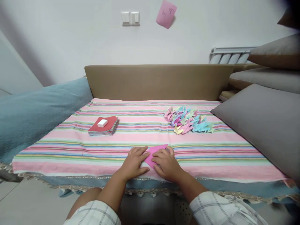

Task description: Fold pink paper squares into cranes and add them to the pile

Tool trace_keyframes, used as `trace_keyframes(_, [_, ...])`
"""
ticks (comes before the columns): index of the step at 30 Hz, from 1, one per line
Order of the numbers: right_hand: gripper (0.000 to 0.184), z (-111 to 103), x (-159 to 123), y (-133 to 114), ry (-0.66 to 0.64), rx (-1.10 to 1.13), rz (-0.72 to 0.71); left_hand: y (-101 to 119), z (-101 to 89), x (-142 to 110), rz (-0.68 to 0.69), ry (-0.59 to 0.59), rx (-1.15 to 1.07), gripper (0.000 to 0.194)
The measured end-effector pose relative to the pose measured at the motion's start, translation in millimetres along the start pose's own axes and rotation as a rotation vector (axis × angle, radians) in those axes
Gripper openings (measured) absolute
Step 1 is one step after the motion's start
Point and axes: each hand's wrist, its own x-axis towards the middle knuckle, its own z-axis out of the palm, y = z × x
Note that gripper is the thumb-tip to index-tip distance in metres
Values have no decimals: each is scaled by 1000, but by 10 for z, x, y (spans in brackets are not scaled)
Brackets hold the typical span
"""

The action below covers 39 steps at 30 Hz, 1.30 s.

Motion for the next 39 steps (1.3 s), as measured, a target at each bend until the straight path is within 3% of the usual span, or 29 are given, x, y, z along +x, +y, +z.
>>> trace_keyframes(8, [23, 7, -20, 70, -79, 15, -1, -60, -89, -24, 37, 67, -71, 32])
trace_keyframes(13, [24, 15, -12, 64, -90, -19, -4, 31, 2, 38, 19, 182, -50, 17])
trace_keyframes(23, [28, 27, -7, 90, -22, 42, 23, 145, 93, 108, -47, 125, -35, 36])
trace_keyframes(27, [34, -52, 28, 252, 145, 90, 210, 152, 39, 101, -79, 95, -79, 32])
trace_keyframes(30, [39, -86, 35, 396, 227, 106, 358, 162, 14, 89, -89, 77, -110, 55])
trace_keyframes(33, [41, -66, 27, 483, 231, 135, 394, 161, 23, 83, -106, 81, -120, 70])
trace_keyframes(39, [44, 15, 44, 509, 218, 207, 385, 154, 37, 88, -126, 96, -141, 61])
